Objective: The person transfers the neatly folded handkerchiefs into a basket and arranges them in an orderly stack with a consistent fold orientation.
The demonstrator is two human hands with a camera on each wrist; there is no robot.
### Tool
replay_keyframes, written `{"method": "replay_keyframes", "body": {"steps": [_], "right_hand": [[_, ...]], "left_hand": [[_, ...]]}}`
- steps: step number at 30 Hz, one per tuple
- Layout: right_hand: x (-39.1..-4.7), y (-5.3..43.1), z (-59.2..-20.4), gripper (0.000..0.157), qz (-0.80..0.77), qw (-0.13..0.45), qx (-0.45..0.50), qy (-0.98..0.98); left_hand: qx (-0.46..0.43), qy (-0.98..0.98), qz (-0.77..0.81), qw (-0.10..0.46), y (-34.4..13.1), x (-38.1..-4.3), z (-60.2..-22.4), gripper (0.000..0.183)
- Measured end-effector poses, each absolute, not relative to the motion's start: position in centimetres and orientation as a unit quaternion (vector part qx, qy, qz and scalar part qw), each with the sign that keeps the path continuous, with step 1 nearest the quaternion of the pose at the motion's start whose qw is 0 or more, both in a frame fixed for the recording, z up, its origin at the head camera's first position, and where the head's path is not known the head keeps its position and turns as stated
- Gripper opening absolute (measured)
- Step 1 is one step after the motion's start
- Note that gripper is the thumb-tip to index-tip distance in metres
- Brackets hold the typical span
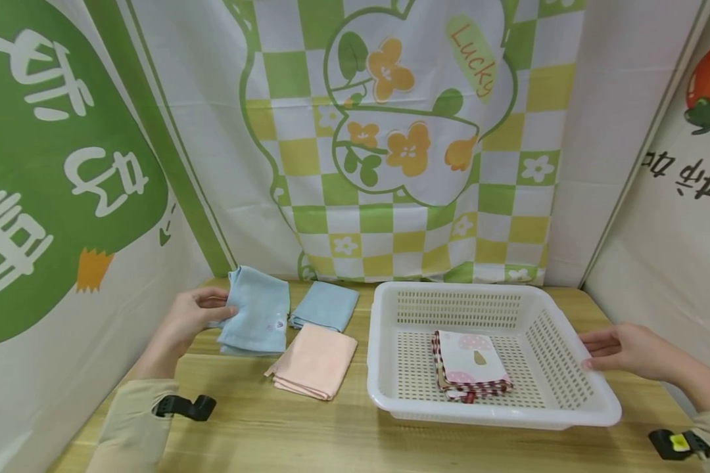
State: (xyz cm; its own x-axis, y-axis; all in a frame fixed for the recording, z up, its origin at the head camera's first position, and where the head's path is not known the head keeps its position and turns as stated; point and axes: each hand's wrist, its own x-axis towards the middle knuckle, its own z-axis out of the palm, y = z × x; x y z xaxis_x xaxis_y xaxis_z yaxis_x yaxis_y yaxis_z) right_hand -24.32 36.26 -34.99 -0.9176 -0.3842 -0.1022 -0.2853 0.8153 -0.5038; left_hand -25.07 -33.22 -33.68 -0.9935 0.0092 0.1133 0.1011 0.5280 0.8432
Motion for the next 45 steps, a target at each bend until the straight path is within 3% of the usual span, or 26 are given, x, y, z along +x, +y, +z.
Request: {"method": "replay_keyframes", "body": {"steps": [45], "right_hand": [[-24.4, 36.2, -35.0, 0.059, -0.230, 0.092, -0.174, 0.953]], "left_hand": [[-0.039, -0.848, -0.528, 0.031, -29.2, -27.2, -32.0, 0.045]]}}
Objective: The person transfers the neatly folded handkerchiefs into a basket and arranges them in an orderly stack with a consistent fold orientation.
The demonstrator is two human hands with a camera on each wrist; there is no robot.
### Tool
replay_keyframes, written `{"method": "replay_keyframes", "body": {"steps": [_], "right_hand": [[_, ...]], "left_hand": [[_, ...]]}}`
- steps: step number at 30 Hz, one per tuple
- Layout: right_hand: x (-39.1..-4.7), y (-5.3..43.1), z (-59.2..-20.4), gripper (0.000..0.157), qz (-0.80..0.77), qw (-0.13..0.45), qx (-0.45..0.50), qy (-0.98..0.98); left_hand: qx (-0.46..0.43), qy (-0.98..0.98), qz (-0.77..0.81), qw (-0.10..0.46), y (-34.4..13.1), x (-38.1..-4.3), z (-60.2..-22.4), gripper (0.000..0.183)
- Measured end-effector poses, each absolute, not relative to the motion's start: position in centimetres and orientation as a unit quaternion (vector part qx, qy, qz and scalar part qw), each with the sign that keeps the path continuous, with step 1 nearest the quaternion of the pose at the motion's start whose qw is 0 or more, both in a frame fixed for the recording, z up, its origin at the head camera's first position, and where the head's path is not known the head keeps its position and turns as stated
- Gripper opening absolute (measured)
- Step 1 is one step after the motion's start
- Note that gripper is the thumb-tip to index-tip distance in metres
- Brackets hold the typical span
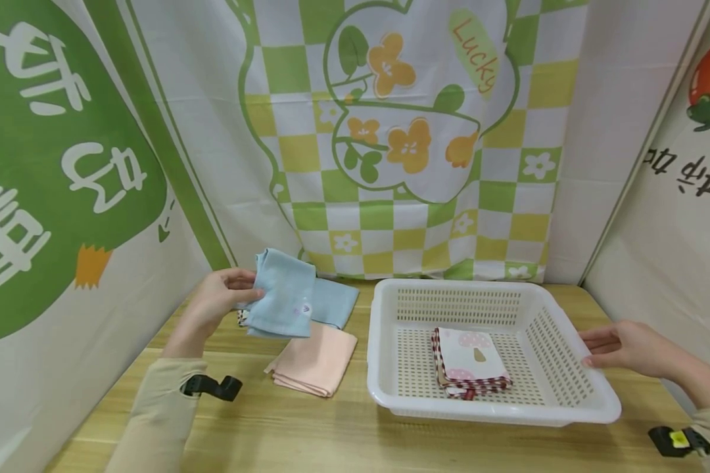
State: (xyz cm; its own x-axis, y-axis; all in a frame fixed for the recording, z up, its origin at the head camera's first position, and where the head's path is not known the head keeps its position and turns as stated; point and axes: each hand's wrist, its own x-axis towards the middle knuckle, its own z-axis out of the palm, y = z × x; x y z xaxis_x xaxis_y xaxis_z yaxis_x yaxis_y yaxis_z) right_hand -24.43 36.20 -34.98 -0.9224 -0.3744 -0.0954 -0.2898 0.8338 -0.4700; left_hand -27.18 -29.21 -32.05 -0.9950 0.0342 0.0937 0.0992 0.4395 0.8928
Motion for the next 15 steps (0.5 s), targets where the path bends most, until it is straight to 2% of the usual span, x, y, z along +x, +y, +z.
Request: {"method": "replay_keyframes", "body": {"steps": [15], "right_hand": [[-24.4, 36.2, -35.1, 0.061, -0.240, 0.099, -0.162, 0.952]], "left_hand": [[-0.057, -0.843, -0.535, 0.016, -27.3, -27.5, -31.0, 0.042]]}}
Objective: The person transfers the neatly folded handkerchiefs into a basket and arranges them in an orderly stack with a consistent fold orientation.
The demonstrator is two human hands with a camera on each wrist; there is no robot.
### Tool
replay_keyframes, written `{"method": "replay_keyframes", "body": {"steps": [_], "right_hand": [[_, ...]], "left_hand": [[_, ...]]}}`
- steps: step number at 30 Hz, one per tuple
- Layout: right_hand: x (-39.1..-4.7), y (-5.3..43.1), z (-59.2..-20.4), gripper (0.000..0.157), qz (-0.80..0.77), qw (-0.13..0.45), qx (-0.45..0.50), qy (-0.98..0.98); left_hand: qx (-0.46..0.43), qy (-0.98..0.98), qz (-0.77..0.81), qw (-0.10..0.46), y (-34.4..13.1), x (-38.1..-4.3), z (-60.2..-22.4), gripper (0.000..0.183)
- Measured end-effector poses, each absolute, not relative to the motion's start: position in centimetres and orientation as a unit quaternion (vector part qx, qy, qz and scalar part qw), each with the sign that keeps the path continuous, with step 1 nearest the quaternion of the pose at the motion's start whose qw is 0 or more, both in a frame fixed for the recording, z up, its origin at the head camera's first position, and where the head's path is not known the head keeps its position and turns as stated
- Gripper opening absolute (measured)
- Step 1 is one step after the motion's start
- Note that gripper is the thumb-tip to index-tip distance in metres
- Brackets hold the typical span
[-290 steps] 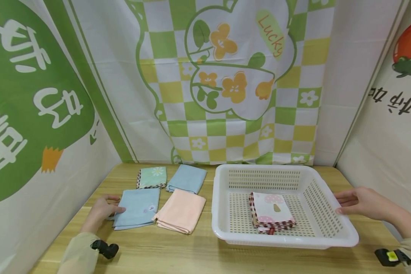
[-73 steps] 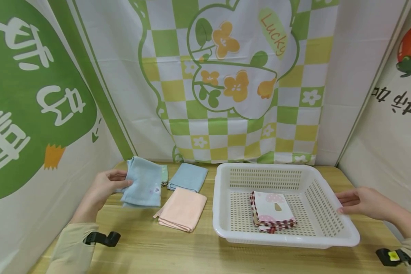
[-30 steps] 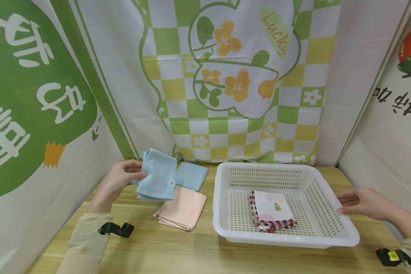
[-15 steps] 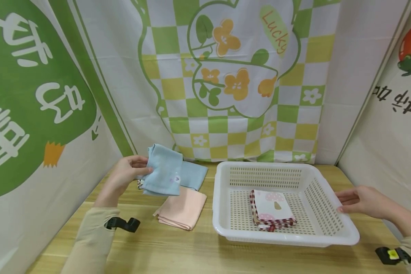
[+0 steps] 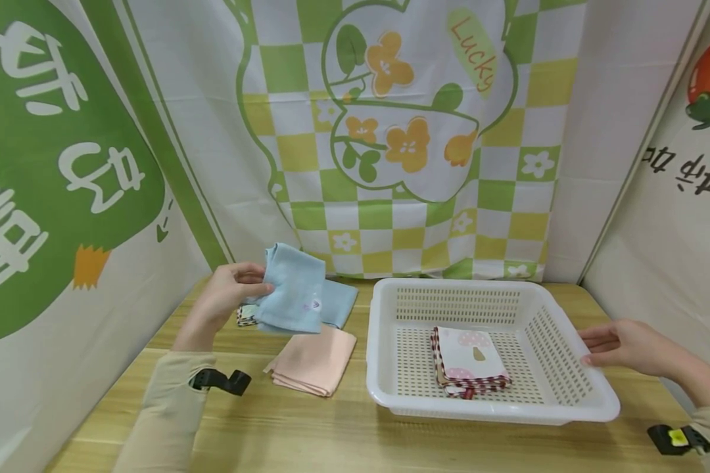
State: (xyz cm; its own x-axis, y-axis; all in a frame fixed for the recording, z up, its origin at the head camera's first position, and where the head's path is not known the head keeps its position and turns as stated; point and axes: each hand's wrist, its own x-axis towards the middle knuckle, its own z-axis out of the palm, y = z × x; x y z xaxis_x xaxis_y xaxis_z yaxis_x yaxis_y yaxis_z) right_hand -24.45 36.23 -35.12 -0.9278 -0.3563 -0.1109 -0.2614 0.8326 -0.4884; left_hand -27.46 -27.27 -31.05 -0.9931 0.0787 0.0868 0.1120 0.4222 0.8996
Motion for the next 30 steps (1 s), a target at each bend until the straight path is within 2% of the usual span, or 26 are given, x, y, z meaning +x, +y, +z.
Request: {"method": "replay_keyframes", "body": {"steps": [14, 30], "right_hand": [[-24.4, 36.3, -35.3, 0.063, -0.245, 0.101, -0.158, 0.951], [-24.6, 36.3, -35.4, 0.063, -0.239, 0.098, -0.157, 0.953]], "left_hand": [[-0.078, -0.825, -0.560, 0.003, -25.9, -28.0, -30.4, 0.036], [-0.085, -0.807, -0.585, -0.005, -23.9, -28.7, -30.0, 0.037]]}}
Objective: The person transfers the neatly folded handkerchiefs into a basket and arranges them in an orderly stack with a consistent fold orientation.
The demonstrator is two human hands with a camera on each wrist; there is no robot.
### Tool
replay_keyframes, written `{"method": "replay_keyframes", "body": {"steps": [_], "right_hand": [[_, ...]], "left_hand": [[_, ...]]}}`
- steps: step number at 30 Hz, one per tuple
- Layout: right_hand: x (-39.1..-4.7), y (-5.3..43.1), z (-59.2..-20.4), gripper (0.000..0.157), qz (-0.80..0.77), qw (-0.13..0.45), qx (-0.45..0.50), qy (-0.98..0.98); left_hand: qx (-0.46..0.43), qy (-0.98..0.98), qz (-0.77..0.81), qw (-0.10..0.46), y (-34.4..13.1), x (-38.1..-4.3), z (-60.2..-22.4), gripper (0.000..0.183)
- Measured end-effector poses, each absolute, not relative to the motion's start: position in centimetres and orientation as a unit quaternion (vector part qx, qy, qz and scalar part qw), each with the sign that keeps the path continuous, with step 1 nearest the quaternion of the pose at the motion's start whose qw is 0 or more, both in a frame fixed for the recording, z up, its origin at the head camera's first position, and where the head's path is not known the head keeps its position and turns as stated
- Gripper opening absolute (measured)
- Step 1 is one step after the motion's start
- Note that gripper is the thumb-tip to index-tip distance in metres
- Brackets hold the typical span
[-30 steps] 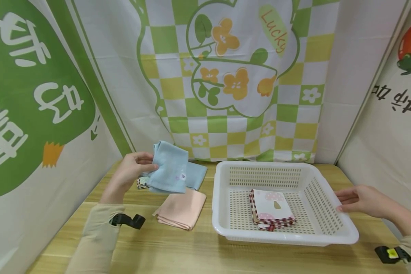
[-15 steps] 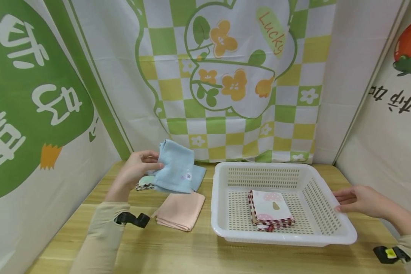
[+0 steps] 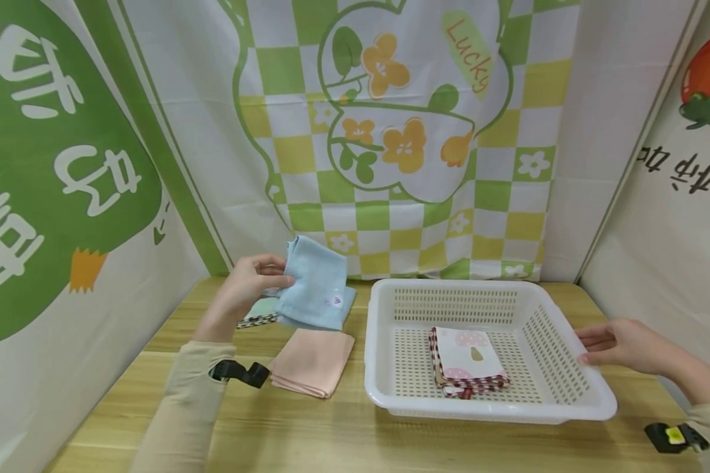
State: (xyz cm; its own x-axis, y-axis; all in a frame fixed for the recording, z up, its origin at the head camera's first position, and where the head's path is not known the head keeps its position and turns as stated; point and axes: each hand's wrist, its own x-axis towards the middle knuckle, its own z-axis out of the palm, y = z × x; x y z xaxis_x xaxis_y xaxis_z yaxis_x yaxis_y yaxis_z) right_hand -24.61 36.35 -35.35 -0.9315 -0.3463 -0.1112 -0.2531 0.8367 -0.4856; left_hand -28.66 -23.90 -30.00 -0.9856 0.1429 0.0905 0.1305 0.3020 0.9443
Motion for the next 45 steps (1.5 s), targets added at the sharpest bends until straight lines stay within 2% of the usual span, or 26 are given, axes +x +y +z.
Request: {"method": "replay_keyframes", "body": {"steps": [25, 45], "right_hand": [[-24.4, 36.5, -35.3, 0.062, -0.252, 0.098, -0.163, 0.949], [-24.5, 36.8, -35.7, 0.061, -0.264, 0.102, -0.157, 0.946]], "left_hand": [[0.114, 0.790, 0.602, 0.014, -21.3, -29.6, -29.5, 0.023], [0.108, 0.786, 0.608, 0.028, -19.0, -30.3, -30.0, 0.028]]}}
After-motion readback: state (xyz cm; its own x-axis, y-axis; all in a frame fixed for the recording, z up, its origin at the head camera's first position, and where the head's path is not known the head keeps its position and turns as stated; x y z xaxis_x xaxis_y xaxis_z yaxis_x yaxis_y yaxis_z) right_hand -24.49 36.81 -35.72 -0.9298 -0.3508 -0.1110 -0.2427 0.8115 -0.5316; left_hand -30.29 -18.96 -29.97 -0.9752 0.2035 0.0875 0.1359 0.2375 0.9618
